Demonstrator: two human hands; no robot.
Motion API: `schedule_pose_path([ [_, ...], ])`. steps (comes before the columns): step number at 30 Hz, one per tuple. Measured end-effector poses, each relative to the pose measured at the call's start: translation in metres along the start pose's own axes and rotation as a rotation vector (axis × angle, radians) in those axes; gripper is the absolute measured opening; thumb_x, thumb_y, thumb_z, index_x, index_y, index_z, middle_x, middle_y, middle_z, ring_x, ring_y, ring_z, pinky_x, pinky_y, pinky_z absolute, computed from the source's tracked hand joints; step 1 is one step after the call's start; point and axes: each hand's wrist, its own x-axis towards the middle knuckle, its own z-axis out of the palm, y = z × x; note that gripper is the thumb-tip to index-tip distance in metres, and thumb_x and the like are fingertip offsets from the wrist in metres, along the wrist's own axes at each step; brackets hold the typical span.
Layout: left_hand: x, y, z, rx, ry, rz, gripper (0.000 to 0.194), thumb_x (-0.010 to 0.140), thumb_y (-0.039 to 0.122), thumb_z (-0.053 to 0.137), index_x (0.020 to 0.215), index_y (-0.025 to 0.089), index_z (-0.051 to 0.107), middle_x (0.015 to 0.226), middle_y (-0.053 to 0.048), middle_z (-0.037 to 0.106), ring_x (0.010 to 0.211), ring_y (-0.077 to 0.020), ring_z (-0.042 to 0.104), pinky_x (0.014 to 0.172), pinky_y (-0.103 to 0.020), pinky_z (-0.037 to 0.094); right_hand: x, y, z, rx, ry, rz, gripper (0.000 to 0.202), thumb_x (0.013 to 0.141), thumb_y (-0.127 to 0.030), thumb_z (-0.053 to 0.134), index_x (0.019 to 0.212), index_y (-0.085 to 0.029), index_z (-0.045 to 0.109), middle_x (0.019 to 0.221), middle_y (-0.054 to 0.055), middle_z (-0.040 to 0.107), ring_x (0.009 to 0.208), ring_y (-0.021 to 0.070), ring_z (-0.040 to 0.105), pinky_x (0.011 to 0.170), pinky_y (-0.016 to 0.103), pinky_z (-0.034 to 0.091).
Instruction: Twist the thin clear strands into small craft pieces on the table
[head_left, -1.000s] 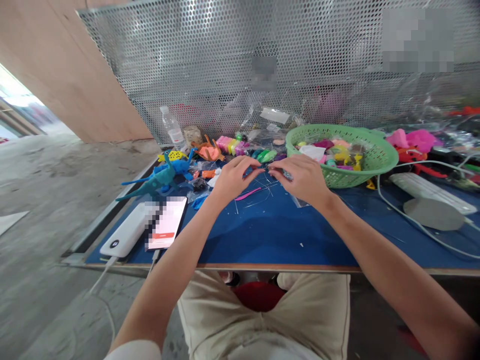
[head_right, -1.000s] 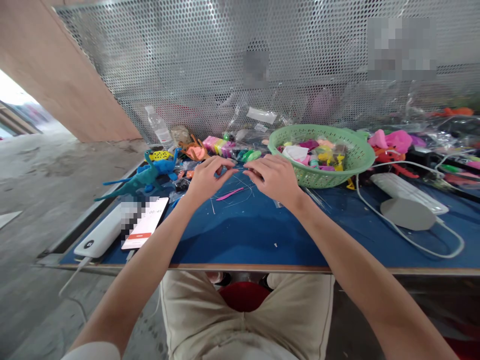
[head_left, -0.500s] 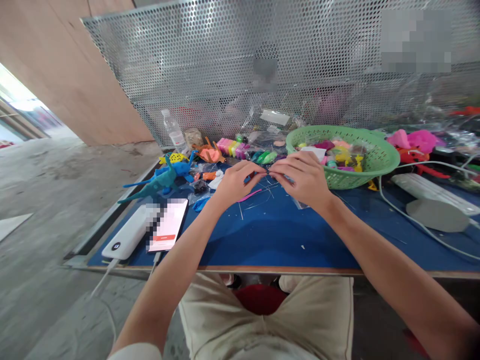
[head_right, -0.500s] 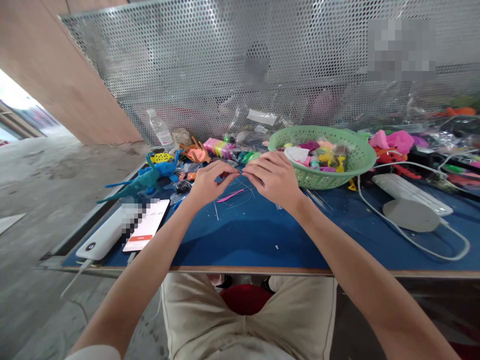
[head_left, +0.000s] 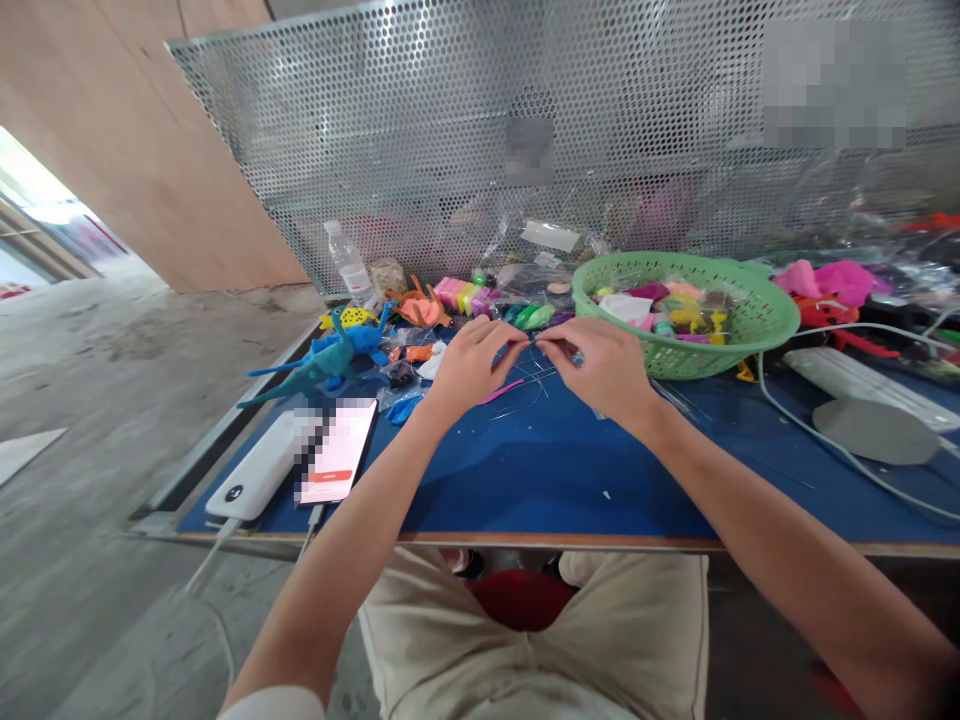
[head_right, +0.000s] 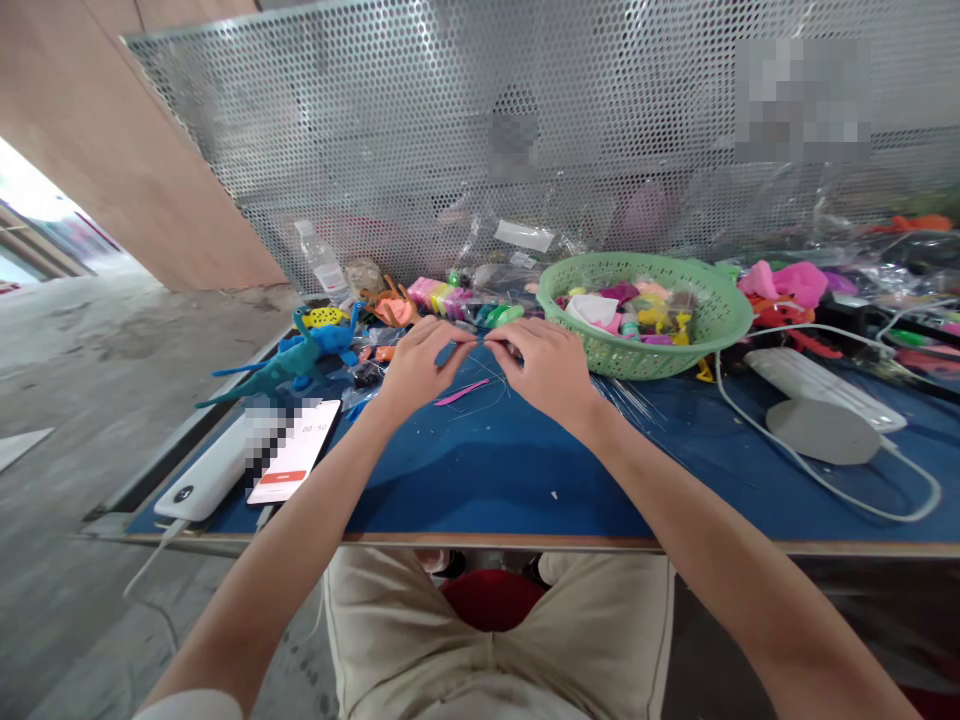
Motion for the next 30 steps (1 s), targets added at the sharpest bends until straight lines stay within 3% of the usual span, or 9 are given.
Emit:
schedule_pose_path([
  [2,0.001,0.0,-0.004,0.088,-0.017,0.069,0.009,0.097,0.024,0.055,0.094,0.021,0.064,0.085,-0.004,0.071,0.079,-0.0178,0.058,0.073,-0.034,0.045,0.005,-0.001,-0.008,0.051,-0.091,0.043,0.014,0.094,-0.027,0.059,0.092,-0.023,0.072,0.082,0.002,0.075,0.068,0.0169,0.065,0.061,0.032,0.046],
  [5,0.002,0.0,-0.01,0.163,0.0,0.102,0.01,0.098,0.025,0.054,0.094,0.021,0.063,0.087,-0.004,0.071,0.08,-0.0184,0.058,0.073,-0.035,0.043,0.014,0.0,-0.021,0.089,-0.162,0.01,0.014,0.094,-0.028,0.058,0.091,-0.023,0.071,0.083,0.003,0.074,0.07,0.0178,0.065,0.065,0.033,0.048],
  [8,0.002,0.0,-0.012,0.072,-0.015,0.079,0.013,0.099,0.023,0.05,0.098,0.019,0.062,0.091,-0.005,0.07,0.083,-0.0173,0.06,0.075,-0.033,0.046,0.018,0.002,-0.025,0.06,-0.147,-0.069,0.014,0.095,-0.025,0.056,0.092,-0.023,0.069,0.088,0.004,0.075,0.08,0.0199,0.067,0.074,0.035,0.05],
  [13,0.0,0.0,-0.011,0.007,-0.123,0.068,0.014,0.098,0.027,0.051,0.098,0.019,0.063,0.087,-0.005,0.069,0.082,-0.018,0.06,0.076,-0.035,0.045,0.005,0.001,-0.014,-0.003,-0.089,-0.145,0.013,0.096,-0.022,0.055,0.094,-0.022,0.068,0.09,0.006,0.075,0.087,0.0217,0.067,0.077,0.036,0.052],
  [18,-0.006,0.0,-0.008,0.143,-0.164,0.137,0.019,0.094,0.04,0.059,0.095,0.022,0.065,0.084,-0.004,0.069,0.085,-0.0216,0.058,0.077,-0.037,0.04,-0.012,-0.006,-0.004,0.078,-0.154,-0.001,0.012,0.094,-0.02,0.057,0.094,-0.022,0.069,0.09,0.004,0.075,0.075,0.0183,0.067,0.067,0.031,0.051],
  [25,-0.014,0.002,-0.008,0.093,-0.2,0.136,0.017,0.095,0.038,0.059,0.091,0.023,0.064,0.083,-0.001,0.07,0.082,-0.0195,0.055,0.073,-0.036,0.036,-0.019,0.004,-0.004,0.567,-0.409,0.262,0.016,0.095,-0.034,0.058,0.096,-0.021,0.069,0.074,0.001,0.072,0.055,0.0126,0.062,0.053,0.026,0.048],
  [28,-0.013,0.004,-0.009,0.035,-0.225,0.108,0.017,0.095,0.039,0.059,0.09,0.023,0.064,0.081,-0.001,0.069,0.08,-0.0191,0.053,0.075,-0.036,0.037,-0.02,0.01,-0.005,0.659,-0.5,0.29,0.021,0.097,-0.038,0.054,0.099,-0.021,0.067,0.069,0.0,0.071,0.049,0.0119,0.058,0.047,0.026,0.045],
  [30,-0.012,0.005,-0.009,-0.009,-0.241,0.084,0.017,0.095,0.039,0.06,0.091,0.023,0.064,0.081,-0.002,0.069,0.08,-0.0187,0.053,0.075,-0.035,0.038,-0.021,0.011,-0.004,0.602,-0.481,0.242,0.021,0.097,-0.037,0.054,0.105,-0.022,0.066,0.074,0.002,0.072,0.056,0.0136,0.062,0.051,0.026,0.046],
])
